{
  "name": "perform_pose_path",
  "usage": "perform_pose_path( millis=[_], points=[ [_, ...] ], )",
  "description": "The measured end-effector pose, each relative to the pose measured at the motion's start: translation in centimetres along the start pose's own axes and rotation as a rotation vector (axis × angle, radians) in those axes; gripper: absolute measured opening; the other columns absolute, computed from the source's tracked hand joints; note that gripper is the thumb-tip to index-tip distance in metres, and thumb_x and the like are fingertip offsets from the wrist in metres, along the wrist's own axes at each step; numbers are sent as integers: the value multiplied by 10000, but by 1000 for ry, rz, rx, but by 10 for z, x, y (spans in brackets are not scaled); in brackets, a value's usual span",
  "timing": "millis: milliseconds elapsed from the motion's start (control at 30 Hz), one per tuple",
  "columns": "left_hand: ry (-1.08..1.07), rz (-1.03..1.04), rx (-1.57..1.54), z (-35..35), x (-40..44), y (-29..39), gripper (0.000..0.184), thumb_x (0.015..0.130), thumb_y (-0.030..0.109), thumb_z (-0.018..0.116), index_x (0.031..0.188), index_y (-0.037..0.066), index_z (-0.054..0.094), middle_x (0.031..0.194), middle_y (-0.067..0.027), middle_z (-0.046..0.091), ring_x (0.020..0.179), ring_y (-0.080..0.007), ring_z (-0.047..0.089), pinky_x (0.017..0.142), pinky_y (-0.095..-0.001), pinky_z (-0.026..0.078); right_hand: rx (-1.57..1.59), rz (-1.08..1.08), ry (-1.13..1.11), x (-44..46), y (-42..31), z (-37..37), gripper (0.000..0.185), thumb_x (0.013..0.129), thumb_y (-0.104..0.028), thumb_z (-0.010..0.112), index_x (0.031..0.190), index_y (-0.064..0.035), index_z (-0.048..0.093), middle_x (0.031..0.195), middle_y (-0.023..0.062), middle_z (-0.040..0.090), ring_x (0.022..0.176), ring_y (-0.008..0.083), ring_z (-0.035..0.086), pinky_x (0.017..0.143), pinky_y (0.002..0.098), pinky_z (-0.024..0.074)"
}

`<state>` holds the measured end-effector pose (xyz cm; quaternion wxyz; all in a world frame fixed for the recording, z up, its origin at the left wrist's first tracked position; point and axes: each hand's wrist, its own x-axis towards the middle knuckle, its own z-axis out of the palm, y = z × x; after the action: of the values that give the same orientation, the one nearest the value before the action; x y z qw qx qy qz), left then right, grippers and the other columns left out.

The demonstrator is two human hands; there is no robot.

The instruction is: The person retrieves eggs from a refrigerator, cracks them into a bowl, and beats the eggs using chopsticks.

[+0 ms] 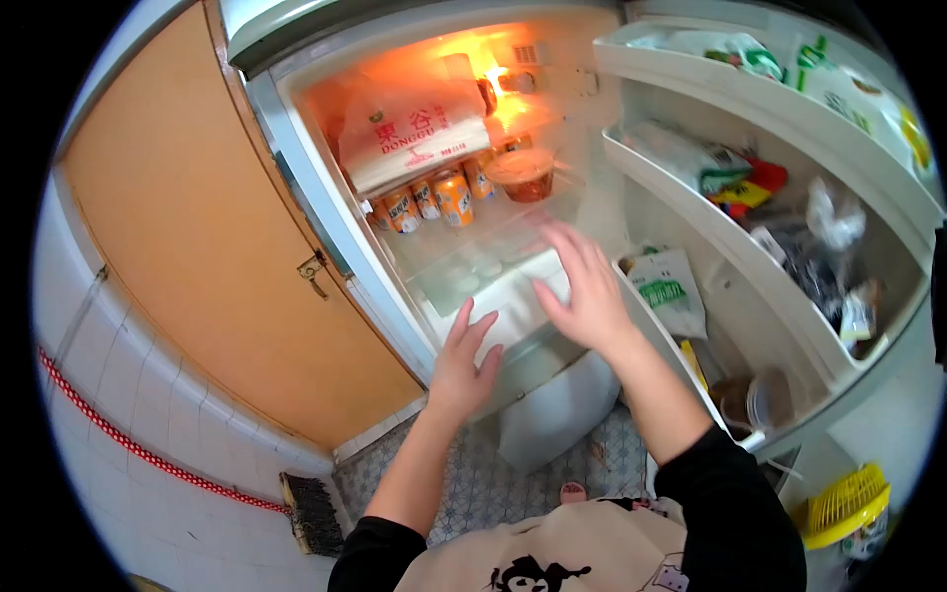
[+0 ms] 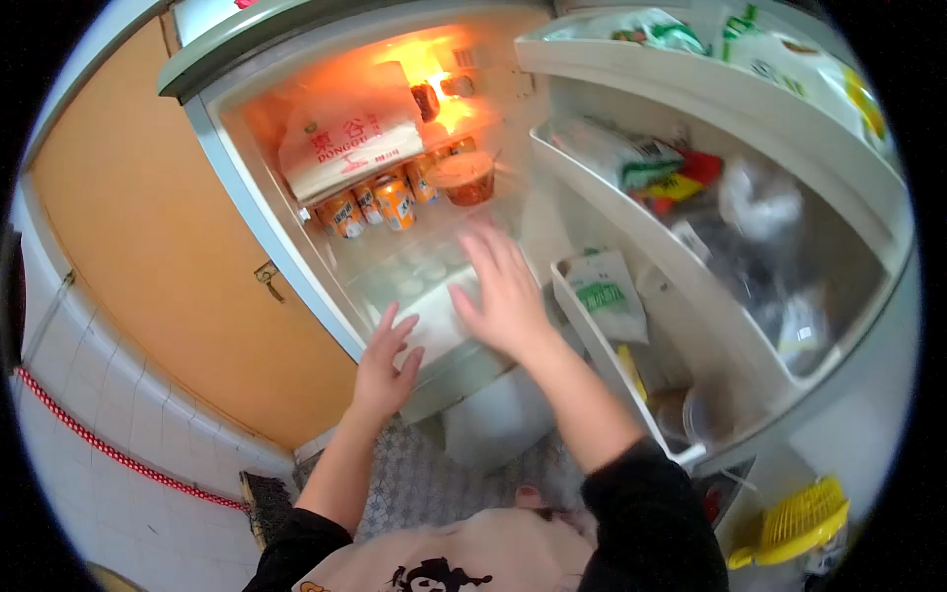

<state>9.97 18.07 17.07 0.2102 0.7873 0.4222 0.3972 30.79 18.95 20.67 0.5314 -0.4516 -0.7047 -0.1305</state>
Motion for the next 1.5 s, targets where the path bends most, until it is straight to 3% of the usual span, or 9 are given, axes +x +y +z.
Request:
perform_pose_path(
  millis=[167, 267, 367, 500, 600, 900, 1233, 1367, 1500],
  points=[
    [182, 167, 159, -29, 51, 1, 367, 808, 55, 630, 1172, 67, 582, 1380, -214, 402, 1123, -354, 543, 908, -368, 466, 262, 166, 175, 155, 79, 100, 839, 758, -369, 710, 1353, 52, 294, 1312, 257, 419, 1219, 395, 404, 1025, 436, 340],
    [265, 167, 201, -37, 66, 1, 352, 788, 21, 640, 1136, 49, 596, 1354, -220, 431, 1114, -356, 549, 911, -368, 464, 249, 300, 67, 236, 116, 141, 1068, 653, -538, 746, 1371, 67, 236, 1315, 265, 422, 1242, 438, 350, 1038, 443, 317],
    [327, 238, 244, -40, 67, -12, 332, 796, -17, 618, 1124, 29, 590, 1352, -217, 438, 1067, -296, 581, 809, -330, 512, 386, 248, -121, 274, 128, 155, 778, 665, -471, 749, 1255, -40, 483, 1122, 182, 602, 1021, 340, 567, 928, 411, 430],
    [323, 234, 209, -49, 70, -19, 310, 792, -41, 608, 1099, 3, 591, 1340, -227, 445, 1074, -294, 578, 826, -324, 513, 501, 263, -176, 293, 145, 173, 517, 742, -294, 746, 1105, 4, 530, 963, 111, 610, 861, 171, 582, 742, 286, 470],
    [303, 219, 183, -49, 78, -21, 313, 799, -49, 597, 1109, -3, 587, 1340, -215, 448, 1087, -276, 572, 848, -319, 508, 703, 224, 14, 281, 155, 198, 185, 791, -142, 701, 792, -25, 558, 710, 8, 548, 648, 89, 479, 585, 244, 404],
    [176, -56, -545, -40, 140, -25, 579, 879, 26, 559, 1400, 85, 313, 1432, -156, 332, 1231, -228, 447, 965, -325, 428, 711, 221, 348, 279, 113, 171, 263, 759, -174, 727, 711, -27, 514, 609, 34, 489, 572, 141, 445, 542, 302, 398],
    [61, 70, -1499, 1, 189, 0, 806, 941, 145, 456, 1452, 210, -164, 1517, -136, 148, 1324, -295, 333, 1067, -460, 306, 553, 132, 689, 144, 65, 72, 137, 855, -41, 637, 808, -51, 508, 808, -5, 545, 726, 60, 478, 674, 212, 397],
    [-119, 107, -1454, 29, 170, -3, 831, 933, 115, 460, 1445, 227, -185, 1533, -99, 114, 1352, -241, 284, 1083, -435, 280, 580, 121, 778, 84, 35, 51, 214, 875, -58, 625, 777, -73, 436, 810, 6, 540, 732, 65, 479, 693, 219, 403],
    [-278, 124, -1459, 40, 158, 0, 891, 913, 48, 496, 1417, 113, -236, 1535, -139, 28, 1347, -207, 242, 1093, -379, 254, 444, 110, 816, 52, 31, 34, 274, 884, -70, 620, 755, -91, 379, 818, 16, 540, 743, 70, 481, 706, 224, 407]
  ],
)
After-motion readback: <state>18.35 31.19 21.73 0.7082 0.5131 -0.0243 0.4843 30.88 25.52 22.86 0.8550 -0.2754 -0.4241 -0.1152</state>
